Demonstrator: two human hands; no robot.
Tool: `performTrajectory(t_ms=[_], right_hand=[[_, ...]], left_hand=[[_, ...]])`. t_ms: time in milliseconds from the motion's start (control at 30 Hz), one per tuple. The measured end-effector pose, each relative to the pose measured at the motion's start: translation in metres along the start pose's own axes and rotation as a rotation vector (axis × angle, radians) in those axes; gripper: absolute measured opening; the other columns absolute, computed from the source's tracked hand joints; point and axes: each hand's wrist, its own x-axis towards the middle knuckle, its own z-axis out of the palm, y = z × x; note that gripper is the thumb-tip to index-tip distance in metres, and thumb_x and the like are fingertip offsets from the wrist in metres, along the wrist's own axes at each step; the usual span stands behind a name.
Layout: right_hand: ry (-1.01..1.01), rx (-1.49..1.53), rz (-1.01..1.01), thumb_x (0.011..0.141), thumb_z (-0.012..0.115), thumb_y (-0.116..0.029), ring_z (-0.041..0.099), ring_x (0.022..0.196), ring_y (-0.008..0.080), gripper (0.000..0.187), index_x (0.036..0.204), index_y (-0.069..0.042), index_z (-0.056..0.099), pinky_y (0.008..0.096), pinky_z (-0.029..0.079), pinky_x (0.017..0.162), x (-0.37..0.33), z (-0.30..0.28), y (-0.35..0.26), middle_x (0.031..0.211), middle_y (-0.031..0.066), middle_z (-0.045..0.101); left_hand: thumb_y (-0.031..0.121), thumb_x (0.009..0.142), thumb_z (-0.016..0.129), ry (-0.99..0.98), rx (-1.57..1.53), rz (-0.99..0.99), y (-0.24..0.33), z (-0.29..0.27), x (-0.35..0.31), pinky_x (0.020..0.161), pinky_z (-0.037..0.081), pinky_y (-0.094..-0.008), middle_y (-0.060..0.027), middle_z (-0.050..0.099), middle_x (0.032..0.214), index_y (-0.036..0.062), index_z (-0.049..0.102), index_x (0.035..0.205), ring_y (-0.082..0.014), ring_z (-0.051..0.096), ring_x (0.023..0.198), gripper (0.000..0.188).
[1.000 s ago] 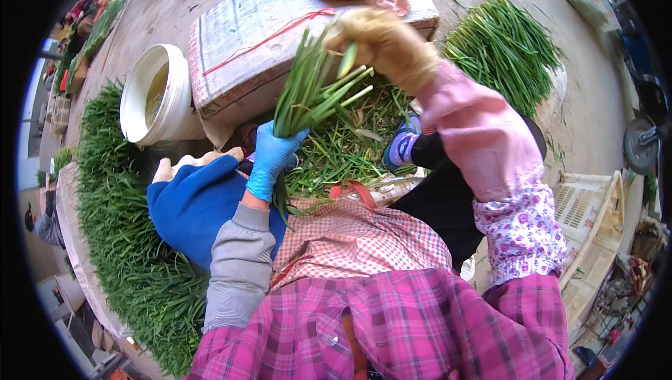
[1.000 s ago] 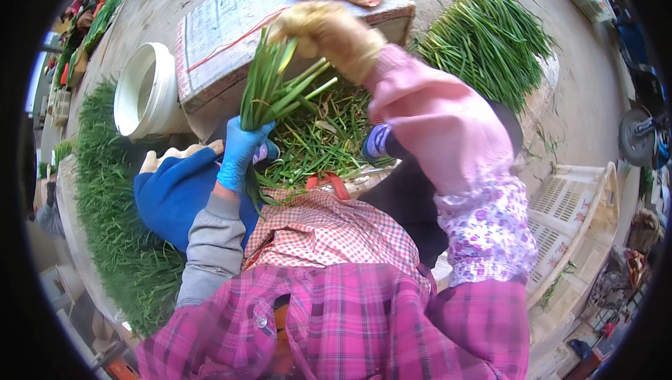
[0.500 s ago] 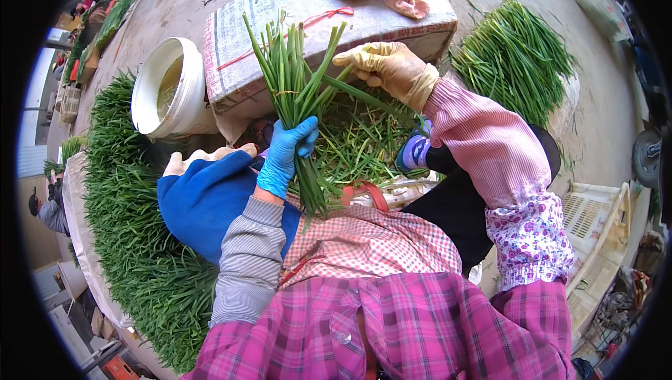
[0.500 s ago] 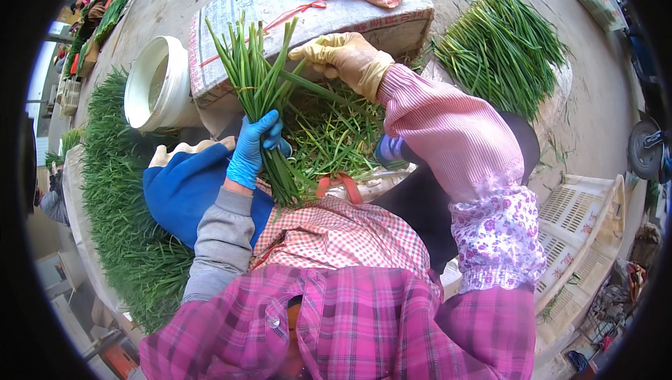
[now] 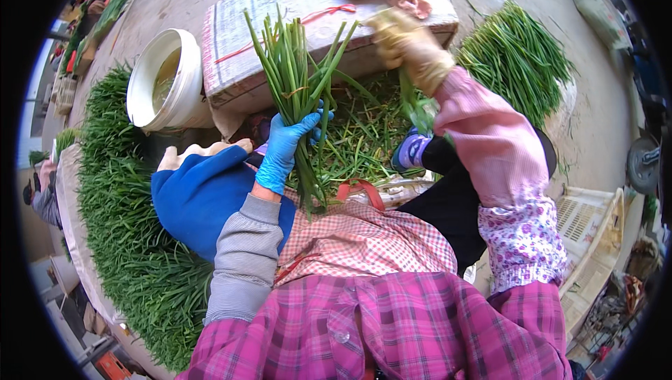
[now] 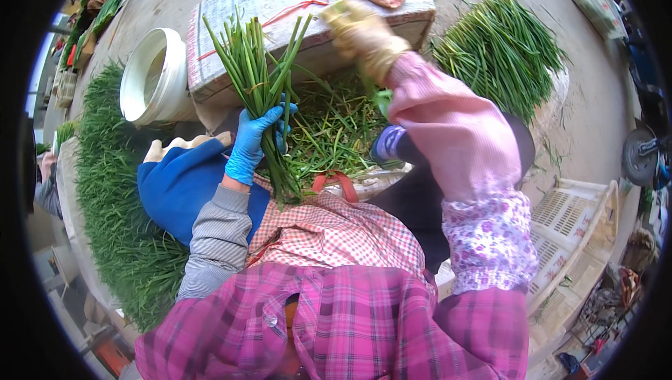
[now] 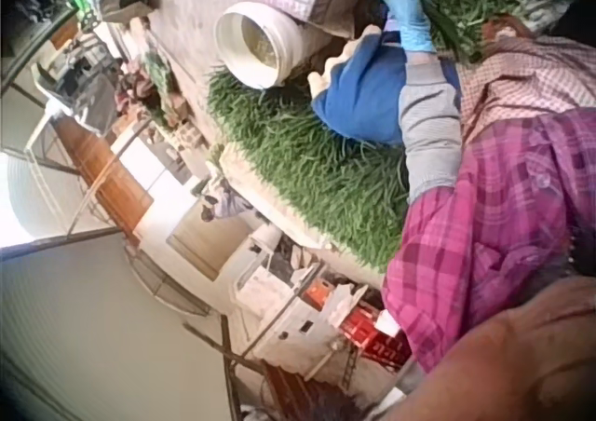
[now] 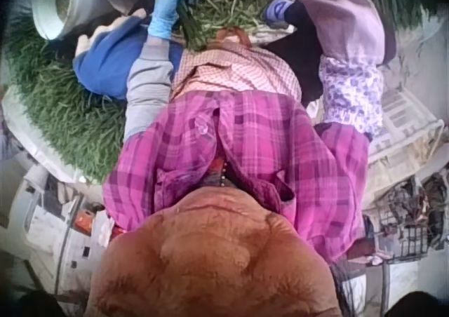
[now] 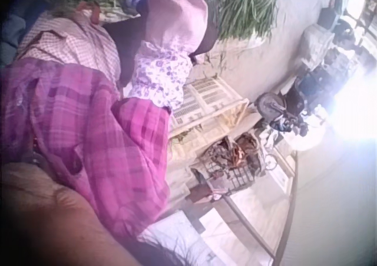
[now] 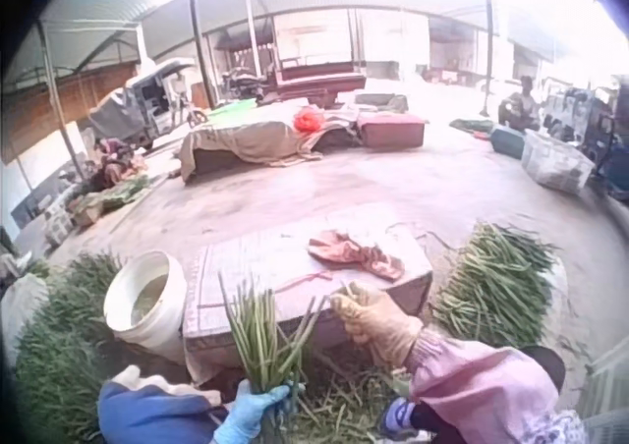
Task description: The person gathers green onions, aligns them into bunches, and ties them with red rubber bands. The person places the finished bundles on a nearby surface and continues the process with additional green onions.
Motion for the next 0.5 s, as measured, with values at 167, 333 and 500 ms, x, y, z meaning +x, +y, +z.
performTrajectory(t_ms=[167, 333, 500], right_hand=[[-0.147, 0.027, 0.159, 0.093, 0.055, -0.033, 0.029, 0.054, 0.0014, 0.035, 0.112, -0.004, 0.062, 0.0174, 0.021, 0.044, 0.001, 0.022, 0.007, 0.066, -0.0096, 0.034], [-0.177, -0.011, -0.032, 0.096, 0.048, -0.036, 0.033, 0.055, 0.0030, 0.040, 0.112, -0.002, 0.061, 0.0163, 0.023, 0.044, -0.007, -0.006, -0.005, 0.067, -0.0065, 0.037], [0.274, -0.517, -0.422, 0.096, 0.048, -0.035, 0.045, 0.060, 0.0054, 0.035, 0.097, -0.007, 0.068, 0.0172, 0.035, 0.047, 0.001, -0.068, -0.020, 0.073, -0.0008, 0.058]], left_hand=[[0.024, 0.085, 0.065, -0.208, -0.249, -0.031, -0.007, -0.003, -0.008, 0.049, 0.047, -0.0227, -0.0167, 0.062, 0.112, 0.0013, 0.047, 0.128, -0.0121, 0.059, 0.064, 0.052], [0.023, 0.088, 0.059, -0.077, -0.586, -0.021, -0.011, -0.018, -0.002, 0.083, 0.052, -0.0415, -0.0159, 0.059, 0.117, 0.0097, 0.056, 0.119, -0.0294, 0.061, 0.099, 0.034], [0.015, 0.089, 0.058, -0.036, -0.576, 0.066, -0.008, -0.027, 0.007, 0.082, 0.053, -0.0398, -0.0122, 0.063, 0.096, 0.0045, 0.055, 0.116, -0.0287, 0.060, 0.101, 0.029]])
